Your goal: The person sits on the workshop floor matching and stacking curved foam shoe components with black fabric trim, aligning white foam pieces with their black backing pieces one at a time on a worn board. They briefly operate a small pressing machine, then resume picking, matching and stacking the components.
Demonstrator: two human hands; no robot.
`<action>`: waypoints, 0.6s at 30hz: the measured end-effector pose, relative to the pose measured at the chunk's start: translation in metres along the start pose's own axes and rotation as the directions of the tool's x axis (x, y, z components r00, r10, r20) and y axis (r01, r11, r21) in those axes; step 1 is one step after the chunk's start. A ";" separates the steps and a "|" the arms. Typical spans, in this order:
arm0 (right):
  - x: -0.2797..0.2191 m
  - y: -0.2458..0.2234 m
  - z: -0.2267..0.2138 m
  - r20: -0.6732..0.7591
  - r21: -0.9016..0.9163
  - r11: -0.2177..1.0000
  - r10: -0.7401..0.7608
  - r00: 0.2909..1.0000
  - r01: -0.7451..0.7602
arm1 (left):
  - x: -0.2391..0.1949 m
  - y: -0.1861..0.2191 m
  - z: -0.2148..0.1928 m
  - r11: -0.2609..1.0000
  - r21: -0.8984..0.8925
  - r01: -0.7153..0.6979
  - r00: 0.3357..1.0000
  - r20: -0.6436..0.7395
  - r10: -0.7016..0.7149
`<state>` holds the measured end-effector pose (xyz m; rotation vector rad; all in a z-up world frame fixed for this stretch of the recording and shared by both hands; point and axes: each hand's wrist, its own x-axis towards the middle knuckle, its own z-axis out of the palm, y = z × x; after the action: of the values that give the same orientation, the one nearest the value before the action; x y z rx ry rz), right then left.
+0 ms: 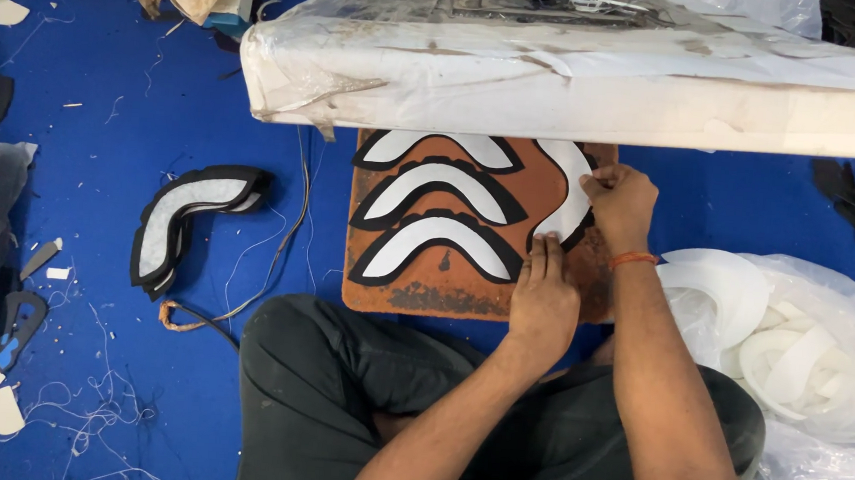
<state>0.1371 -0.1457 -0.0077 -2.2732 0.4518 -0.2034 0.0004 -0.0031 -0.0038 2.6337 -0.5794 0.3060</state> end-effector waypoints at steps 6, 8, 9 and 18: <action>0.001 0.001 0.000 0.009 0.004 1.000 -0.008 1.000 0.008 | -0.001 0.001 0.000 1.000 -0.027 -0.013 1.000 0.021 0.014; 0.002 0.000 -0.001 0.012 -0.010 1.000 -0.001 1.000 0.001 | -0.001 0.001 0.001 1.000 -0.024 -0.015 1.000 0.000 0.015; 0.002 0.000 -0.002 0.015 -0.024 1.000 0.006 1.000 -0.005 | -0.001 0.002 0.002 1.000 -0.020 -0.018 1.000 -0.020 0.017; 0.004 0.003 -0.004 0.052 0.028 1.000 -0.006 0.999 0.005 | 0.003 0.002 -0.009 0.996 -0.088 0.028 1.000 0.005 -0.027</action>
<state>0.1386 -0.1518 -0.0074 -2.2473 0.4133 -0.1521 0.0012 -0.0017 0.0062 2.5560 -0.5447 0.2615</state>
